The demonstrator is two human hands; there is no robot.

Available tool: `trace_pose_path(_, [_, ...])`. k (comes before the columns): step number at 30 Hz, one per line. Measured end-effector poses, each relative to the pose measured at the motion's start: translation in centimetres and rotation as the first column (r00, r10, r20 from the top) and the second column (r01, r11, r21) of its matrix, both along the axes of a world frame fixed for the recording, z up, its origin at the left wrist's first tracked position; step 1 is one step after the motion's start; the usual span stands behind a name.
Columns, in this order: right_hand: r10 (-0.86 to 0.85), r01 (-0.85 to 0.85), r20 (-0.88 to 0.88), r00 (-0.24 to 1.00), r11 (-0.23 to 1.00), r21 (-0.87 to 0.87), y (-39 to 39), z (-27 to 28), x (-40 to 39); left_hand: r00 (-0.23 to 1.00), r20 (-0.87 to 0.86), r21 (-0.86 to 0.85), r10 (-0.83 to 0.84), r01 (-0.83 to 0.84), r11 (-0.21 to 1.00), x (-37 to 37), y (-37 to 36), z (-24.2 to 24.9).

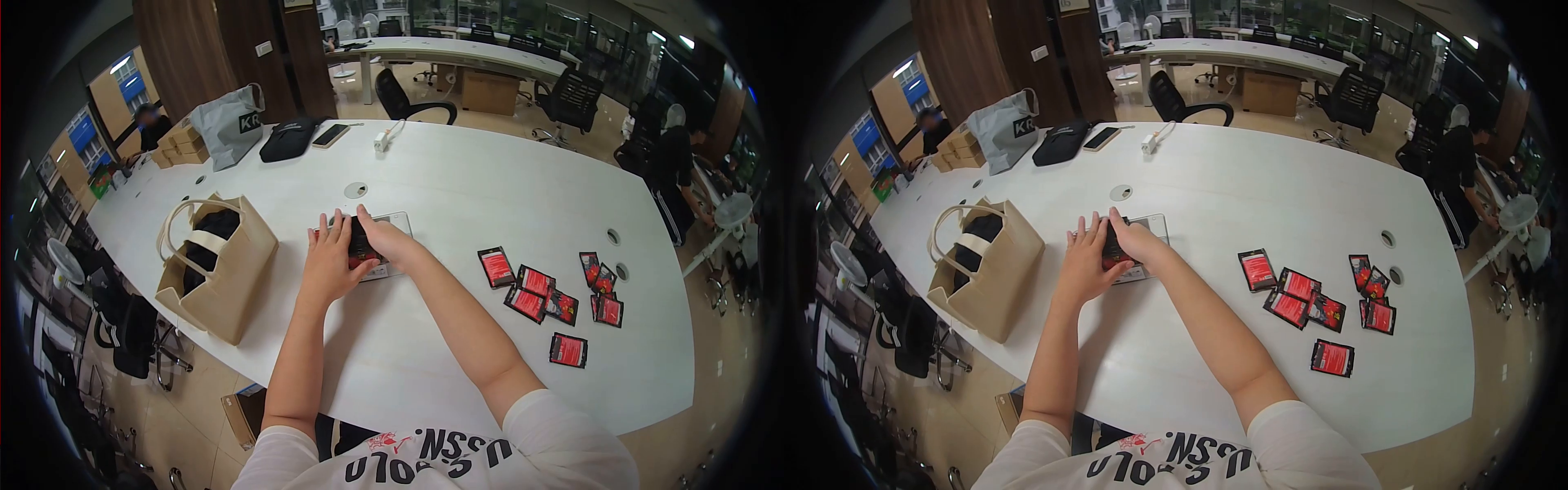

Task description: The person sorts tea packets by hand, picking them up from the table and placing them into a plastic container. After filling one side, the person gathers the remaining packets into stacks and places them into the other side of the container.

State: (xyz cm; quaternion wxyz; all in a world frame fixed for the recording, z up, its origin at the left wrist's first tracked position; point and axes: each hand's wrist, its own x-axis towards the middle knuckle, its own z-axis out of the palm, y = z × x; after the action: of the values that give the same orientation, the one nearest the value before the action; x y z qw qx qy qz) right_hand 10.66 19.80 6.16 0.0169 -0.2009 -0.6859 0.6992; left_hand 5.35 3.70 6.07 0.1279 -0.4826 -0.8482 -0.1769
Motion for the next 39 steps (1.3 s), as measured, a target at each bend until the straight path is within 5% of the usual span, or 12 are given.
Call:
trace_pose_path(4, [0.016,-0.011,-0.069,0.997,0.997,0.072,0.5,-0.3,0.4,1.0,-0.008,-0.027,0.015,-0.015,1.0,0.1,0.4,-0.1])
trace_pose_path(8, [-0.143,0.183,-0.125,0.982,0.887,0.425,1.8,4.7,5.1,1.0,-0.026,-0.044,0.008,-0.01,0.999,0.3,0.4,0.1])
trace_pose_path(11, [-0.172,0.328,-0.305,0.937,0.733,0.596,4.9,6.5,11.7,0.997,-0.071,0.197,-0.021,0.035,0.98,1.8,0.7,1.5])
trace_pose_path(16, [-0.181,0.007,0.094,0.979,0.493,0.87,12.9,3.6,26.5,0.868,-0.258,0.395,-0.425,0.496,0.774,7.3,3.2,1.0])
trace_pose_path(19, [-0.284,-0.213,0.426,0.859,0.559,0.801,15.4,1.5,34.0,0.735,-0.203,0.19,-0.647,0.677,0.711,12.0,5.3,-1.6])
trace_pose_path(27, [-0.318,-0.065,0.222,0.922,0.438,0.897,16.4,-3.4,39.6,0.662,0.073,0.047,-0.746,0.745,0.665,18.1,18.2,-3.1])
trace_pose_path(32, [-0.332,-0.105,0.395,0.857,0.638,0.763,18.3,-2.0,40.8,0.644,0.219,-0.067,-0.733,0.76,0.647,21.0,21.8,-4.0])
trace_pose_path(36, [-0.377,-0.002,0.279,0.883,0.591,0.807,19.6,-0.8,41.7,0.634,0.069,0.067,-0.771,0.768,0.637,20.4,22.7,-5.5])
trace_pose_path(37, [-0.379,0.064,0.286,0.88,0.691,0.72,19.4,0.3,41.5,0.666,0.067,0.18,-0.743,0.724,0.666,20.4,22.7,-5.4])
trace_pose_path(39, [-0.357,0.152,0.271,0.894,0.81,0.566,19.4,1.7,41.1,0.694,0.312,0.303,-0.649,0.575,0.76,20.7,22.2,-3.9])
